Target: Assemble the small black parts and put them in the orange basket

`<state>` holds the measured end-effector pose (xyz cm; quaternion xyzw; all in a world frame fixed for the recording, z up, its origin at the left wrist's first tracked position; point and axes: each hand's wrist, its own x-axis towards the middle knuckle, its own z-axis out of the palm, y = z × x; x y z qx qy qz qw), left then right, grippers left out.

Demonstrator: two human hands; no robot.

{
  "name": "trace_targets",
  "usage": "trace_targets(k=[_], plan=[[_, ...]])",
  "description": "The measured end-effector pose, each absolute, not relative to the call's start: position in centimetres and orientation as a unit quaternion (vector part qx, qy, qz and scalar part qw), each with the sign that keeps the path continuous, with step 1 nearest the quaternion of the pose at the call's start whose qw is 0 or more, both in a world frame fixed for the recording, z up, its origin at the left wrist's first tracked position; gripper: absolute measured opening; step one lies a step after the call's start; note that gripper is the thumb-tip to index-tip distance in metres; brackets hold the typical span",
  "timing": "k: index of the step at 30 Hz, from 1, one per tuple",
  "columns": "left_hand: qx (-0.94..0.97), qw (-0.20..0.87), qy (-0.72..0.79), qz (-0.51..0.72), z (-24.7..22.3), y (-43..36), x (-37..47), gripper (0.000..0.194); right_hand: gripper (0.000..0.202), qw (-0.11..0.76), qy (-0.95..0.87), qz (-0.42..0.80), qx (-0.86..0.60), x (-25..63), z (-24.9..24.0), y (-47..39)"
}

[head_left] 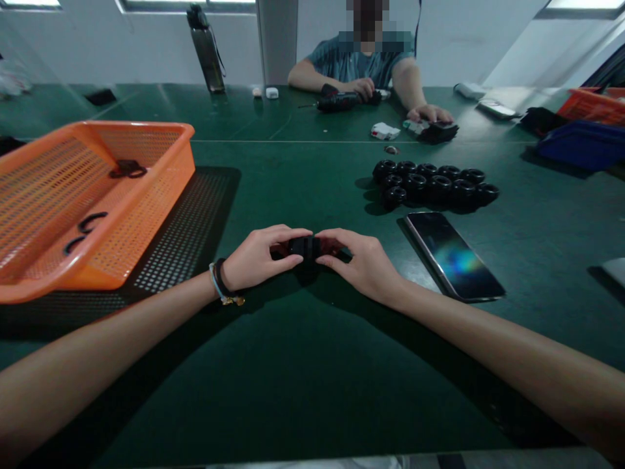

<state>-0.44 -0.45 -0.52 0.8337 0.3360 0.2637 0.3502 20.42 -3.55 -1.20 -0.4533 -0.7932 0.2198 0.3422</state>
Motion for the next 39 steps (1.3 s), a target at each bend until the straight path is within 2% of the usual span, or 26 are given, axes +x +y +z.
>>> trace_targets(k=[39], plan=[[0.843,0.329,0.331,0.269,-0.59,-0.6,-0.41,0.038,0.022,0.313,-0.804,0.196,-0.467,20.38,-0.97,-3.56]])
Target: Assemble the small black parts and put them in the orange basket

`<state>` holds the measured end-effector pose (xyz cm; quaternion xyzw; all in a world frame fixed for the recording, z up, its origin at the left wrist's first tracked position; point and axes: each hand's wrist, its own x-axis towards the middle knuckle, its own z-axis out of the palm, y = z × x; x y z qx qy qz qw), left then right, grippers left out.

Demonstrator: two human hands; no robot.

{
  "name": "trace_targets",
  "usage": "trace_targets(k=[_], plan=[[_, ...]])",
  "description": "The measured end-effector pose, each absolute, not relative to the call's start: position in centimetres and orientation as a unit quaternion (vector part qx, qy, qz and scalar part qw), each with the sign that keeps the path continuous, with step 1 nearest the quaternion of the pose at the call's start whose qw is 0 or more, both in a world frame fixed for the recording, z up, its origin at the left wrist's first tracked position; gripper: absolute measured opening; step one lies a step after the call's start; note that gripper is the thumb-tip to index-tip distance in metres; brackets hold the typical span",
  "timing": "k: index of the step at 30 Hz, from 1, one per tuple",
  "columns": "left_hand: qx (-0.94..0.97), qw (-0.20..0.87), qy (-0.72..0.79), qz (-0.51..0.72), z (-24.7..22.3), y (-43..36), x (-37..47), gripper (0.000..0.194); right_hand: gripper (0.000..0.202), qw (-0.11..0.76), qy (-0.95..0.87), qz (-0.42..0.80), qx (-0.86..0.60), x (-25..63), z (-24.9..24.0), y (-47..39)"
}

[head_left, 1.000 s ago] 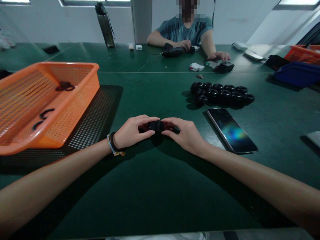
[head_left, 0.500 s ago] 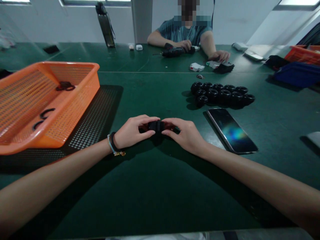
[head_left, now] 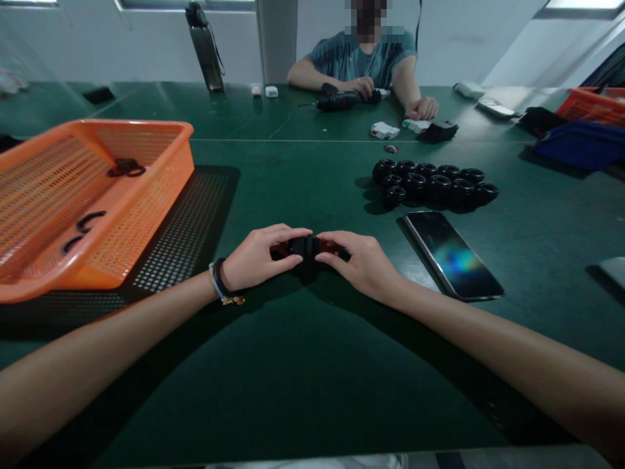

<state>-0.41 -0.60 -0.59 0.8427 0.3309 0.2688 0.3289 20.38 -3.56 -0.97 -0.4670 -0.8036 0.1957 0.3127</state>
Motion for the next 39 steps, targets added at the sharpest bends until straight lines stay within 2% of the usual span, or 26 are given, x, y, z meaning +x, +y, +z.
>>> trace_targets(k=[10,15,25,39], plan=[[0.841,0.329,0.327,0.278,-0.77,-0.52,-0.37,0.037,0.022,0.308,-0.812,0.178,-0.463,20.43,-0.97,-3.57],[0.843,0.326,0.326,0.277,-0.72,-0.54,-0.35,0.037,0.031,0.334,-0.803,0.192,-0.454,20.42,-1.21,-3.64],[0.848,0.317,0.326,0.273,-0.64,-0.58,-0.44,0.038,0.028,0.351,-0.79,0.219,-0.454,20.24,-1.46,-3.65],[0.85,0.312,0.324,0.274,-0.63,-0.6,-0.41,0.036,0.026,0.331,-0.797,0.202,-0.463,20.3,-1.28,-3.59]])
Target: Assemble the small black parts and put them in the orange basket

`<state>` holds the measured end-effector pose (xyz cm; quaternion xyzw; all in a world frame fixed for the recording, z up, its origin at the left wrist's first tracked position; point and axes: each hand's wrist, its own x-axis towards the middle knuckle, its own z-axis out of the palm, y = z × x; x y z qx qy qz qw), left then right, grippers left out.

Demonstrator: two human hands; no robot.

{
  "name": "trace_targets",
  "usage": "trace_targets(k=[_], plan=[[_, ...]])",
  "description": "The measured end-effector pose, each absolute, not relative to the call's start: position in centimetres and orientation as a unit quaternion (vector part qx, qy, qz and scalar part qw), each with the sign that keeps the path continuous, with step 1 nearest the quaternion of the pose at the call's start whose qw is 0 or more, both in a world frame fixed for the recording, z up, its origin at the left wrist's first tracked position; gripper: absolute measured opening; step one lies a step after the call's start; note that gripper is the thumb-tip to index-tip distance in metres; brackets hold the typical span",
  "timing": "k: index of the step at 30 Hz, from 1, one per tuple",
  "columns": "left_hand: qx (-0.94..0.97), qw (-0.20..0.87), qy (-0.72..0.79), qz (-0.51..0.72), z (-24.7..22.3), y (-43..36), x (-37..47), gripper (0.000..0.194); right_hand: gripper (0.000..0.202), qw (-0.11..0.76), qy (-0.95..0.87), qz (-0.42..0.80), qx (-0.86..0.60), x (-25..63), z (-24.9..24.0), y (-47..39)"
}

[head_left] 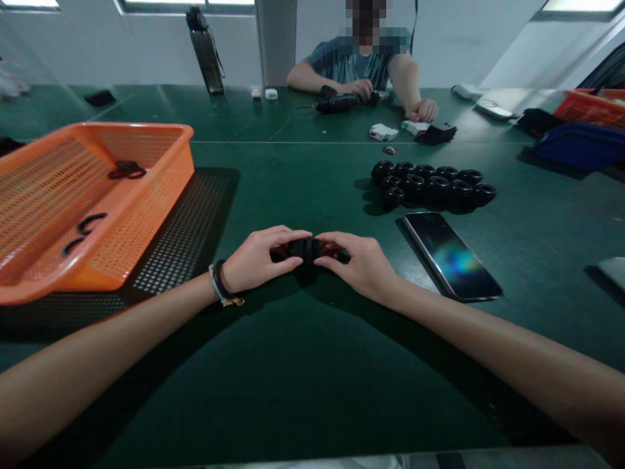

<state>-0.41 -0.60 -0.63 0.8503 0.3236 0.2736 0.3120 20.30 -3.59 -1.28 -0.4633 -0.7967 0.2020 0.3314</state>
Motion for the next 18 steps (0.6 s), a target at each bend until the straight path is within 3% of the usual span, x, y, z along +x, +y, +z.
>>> trace_targets(k=[18], plan=[[0.851,0.315,0.322,0.272,-0.67,-0.6,-0.35,0.037,0.024,0.315,-0.801,0.19,-0.472,20.28,-0.95,-3.65]])
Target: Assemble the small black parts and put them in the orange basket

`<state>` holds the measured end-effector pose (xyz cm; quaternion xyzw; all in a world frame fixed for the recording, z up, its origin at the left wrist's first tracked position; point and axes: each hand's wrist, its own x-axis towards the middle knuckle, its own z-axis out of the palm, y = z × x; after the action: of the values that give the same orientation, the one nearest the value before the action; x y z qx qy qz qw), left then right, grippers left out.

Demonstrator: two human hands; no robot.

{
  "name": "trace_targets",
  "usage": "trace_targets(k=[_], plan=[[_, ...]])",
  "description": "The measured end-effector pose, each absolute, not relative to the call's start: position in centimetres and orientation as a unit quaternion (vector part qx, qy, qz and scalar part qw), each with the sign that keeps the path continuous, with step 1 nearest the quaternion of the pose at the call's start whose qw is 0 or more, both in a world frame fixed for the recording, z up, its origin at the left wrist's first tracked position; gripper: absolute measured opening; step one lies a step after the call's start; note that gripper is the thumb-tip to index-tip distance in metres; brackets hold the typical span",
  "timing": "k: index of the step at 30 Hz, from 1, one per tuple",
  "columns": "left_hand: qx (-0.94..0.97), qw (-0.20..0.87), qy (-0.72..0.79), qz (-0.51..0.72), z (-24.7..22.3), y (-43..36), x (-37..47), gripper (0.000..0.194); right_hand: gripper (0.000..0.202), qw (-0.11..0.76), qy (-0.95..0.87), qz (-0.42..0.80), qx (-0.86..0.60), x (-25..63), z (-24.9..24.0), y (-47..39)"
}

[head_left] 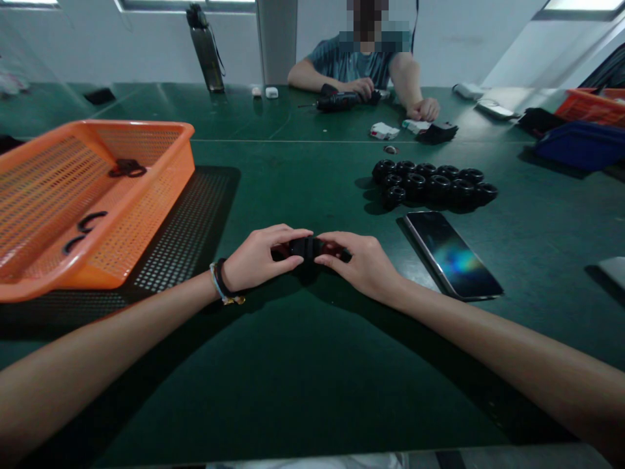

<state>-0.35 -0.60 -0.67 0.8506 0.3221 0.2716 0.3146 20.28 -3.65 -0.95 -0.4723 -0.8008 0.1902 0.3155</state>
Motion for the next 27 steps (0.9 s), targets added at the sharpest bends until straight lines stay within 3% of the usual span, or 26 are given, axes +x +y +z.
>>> trace_targets(k=[27], plan=[[0.855,0.309,0.324,0.263,-0.44,-0.69,-0.29,0.038,0.016,0.283,-0.81,0.177,-0.483,20.14,-0.69,-3.59]])
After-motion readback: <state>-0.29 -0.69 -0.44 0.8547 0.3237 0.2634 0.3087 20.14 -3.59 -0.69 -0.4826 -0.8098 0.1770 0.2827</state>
